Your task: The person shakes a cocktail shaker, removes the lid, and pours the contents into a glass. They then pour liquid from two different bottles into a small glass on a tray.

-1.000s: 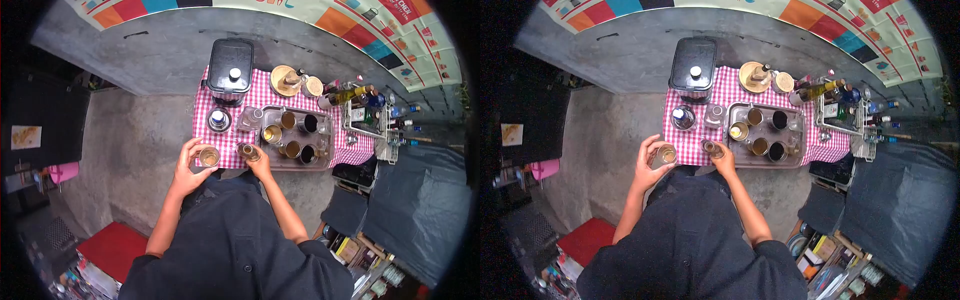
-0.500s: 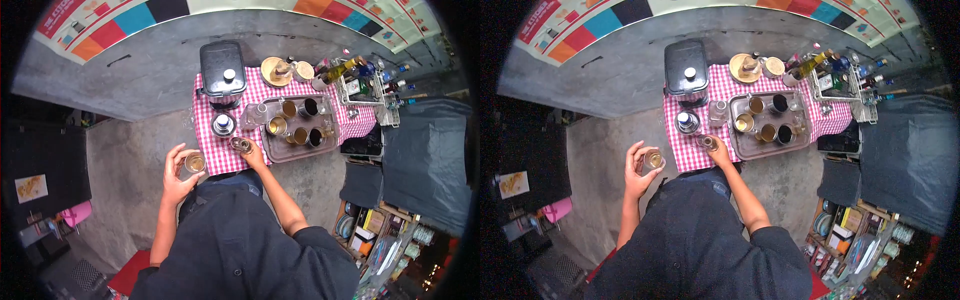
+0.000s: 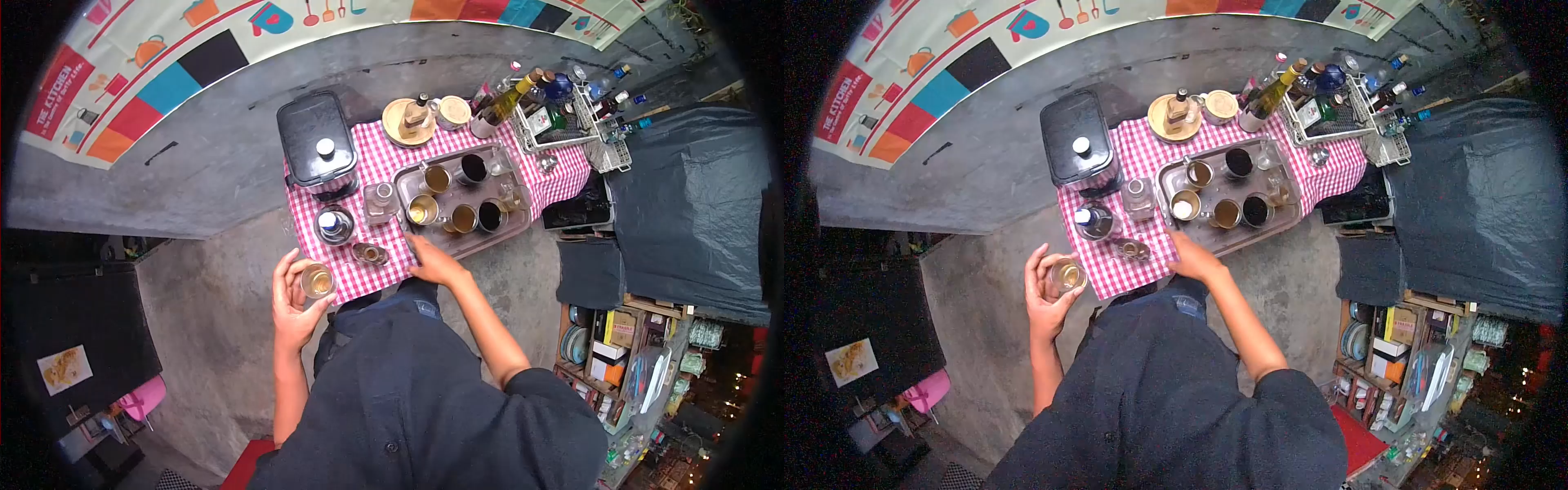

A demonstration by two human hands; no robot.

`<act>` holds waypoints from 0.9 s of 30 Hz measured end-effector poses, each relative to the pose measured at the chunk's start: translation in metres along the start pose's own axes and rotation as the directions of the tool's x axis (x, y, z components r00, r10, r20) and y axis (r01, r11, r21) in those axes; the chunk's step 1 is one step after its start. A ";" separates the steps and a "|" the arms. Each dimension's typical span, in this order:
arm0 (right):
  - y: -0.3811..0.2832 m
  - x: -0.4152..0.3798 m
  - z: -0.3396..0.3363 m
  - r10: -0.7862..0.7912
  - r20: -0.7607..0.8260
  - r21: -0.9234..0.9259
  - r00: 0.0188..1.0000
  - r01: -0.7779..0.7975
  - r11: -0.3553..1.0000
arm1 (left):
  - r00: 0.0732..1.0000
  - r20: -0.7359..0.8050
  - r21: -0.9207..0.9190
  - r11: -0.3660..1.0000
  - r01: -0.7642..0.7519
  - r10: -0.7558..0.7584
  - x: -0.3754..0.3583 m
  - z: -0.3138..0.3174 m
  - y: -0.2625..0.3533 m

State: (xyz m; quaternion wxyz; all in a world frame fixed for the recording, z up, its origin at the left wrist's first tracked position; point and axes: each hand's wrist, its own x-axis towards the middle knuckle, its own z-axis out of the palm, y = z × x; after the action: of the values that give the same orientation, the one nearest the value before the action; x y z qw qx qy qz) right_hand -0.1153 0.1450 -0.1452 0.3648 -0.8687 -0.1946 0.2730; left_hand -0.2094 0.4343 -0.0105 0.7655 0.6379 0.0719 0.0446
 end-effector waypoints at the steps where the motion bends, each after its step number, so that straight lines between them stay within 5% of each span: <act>1: 0.003 -0.006 -0.015 -0.040 -0.061 -0.048 0.997 0.037 0.998 | 1.000 0.020 -0.005 1.000 0.004 -0.004 0.001 0.005 -0.002; 9: 0.048 -0.026 -0.148 0.004 -0.210 -0.151 0.978 -0.036 0.988 | 0.995 0.098 -0.081 0.996 0.036 -0.028 0.013 0.082 -0.032; 18: 0.115 -0.006 -0.192 -0.066 0.024 -0.204 0.997 0.070 0.977 | 0.993 -0.027 -0.100 0.988 0.114 -0.117 0.028 0.169 -0.076; 27: 0.144 0.004 -0.195 -0.100 0.165 -0.226 0.981 0.136 0.965 | 0.970 -0.193 -0.082 0.988 0.134 -0.148 0.054 0.183 -0.178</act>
State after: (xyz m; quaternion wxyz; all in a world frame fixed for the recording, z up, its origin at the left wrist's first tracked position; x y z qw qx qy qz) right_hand 0.0274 -0.0504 -0.1386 0.2586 -0.8694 -0.3043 0.2911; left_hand -0.1295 0.2328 -0.1559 0.7769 0.5971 0.1916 0.0560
